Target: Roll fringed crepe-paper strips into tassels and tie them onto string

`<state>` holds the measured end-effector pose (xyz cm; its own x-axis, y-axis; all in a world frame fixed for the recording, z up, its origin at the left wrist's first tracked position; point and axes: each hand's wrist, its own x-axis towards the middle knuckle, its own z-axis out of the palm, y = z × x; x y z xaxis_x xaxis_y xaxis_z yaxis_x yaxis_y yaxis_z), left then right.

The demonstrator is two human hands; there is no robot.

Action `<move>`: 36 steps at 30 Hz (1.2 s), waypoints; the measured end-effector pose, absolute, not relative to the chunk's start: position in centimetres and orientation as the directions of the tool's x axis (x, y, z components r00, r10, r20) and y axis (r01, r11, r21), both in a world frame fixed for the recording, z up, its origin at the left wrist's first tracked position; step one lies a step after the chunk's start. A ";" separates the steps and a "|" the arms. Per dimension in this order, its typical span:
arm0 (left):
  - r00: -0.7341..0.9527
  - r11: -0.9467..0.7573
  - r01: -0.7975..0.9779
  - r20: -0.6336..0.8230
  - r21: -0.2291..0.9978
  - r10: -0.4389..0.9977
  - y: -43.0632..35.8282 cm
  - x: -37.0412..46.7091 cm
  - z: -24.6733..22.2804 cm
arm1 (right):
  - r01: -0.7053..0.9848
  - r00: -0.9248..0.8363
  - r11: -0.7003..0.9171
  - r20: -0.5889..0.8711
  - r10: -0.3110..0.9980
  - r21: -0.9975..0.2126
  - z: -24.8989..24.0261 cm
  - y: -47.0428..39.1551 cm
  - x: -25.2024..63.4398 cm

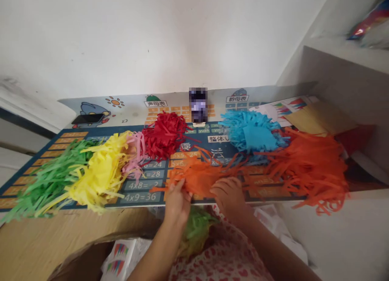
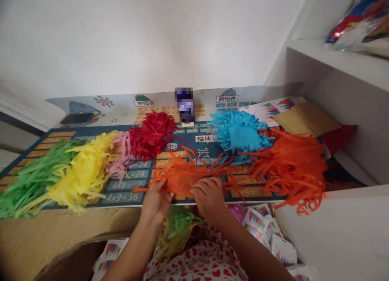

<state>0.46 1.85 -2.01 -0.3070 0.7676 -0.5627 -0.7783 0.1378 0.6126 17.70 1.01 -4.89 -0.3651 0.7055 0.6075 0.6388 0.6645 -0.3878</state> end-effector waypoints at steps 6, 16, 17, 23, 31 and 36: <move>-0.754 -0.320 -0.451 -0.164 0.833 0.636 2.0 -5.9 -1.5 | 0.669 -0.400 0.614 0.493 0.772 -0.419 -5.9 1.3 17.8; 0.131 -0.047 0.173 0.024 0.984 0.991 -0.4 2.1 -1.4 | 0.607 -0.450 0.651 0.477 0.755 -0.457 -6.7 1.4 17.7; 0.155 -0.065 0.220 0.031 0.973 0.987 -0.2 2.5 -1.7 | 0.605 -0.450 0.650 0.475 0.756 -0.460 -6.7 1.4 17.7; 0.007 -0.113 0.514 0.128 0.850 0.992 2.6 -0.6 -3.1 | 0.620 -0.429 0.639 0.485 0.762 -0.456 -7.0 1.4 17.7; -0.340 -0.130 0.522 0.346 0.843 0.874 2.4 -6.3 -0.5 | 0.612 -0.420 0.620 0.462 0.781 -0.491 -6.7 1.6 17.7; 0.379 -0.468 0.506 0.300 0.724 0.875 1.0 -2.1 -0.7 | 0.603 -0.463 0.641 0.446 0.766 -0.475 -6.2 1.9 18.4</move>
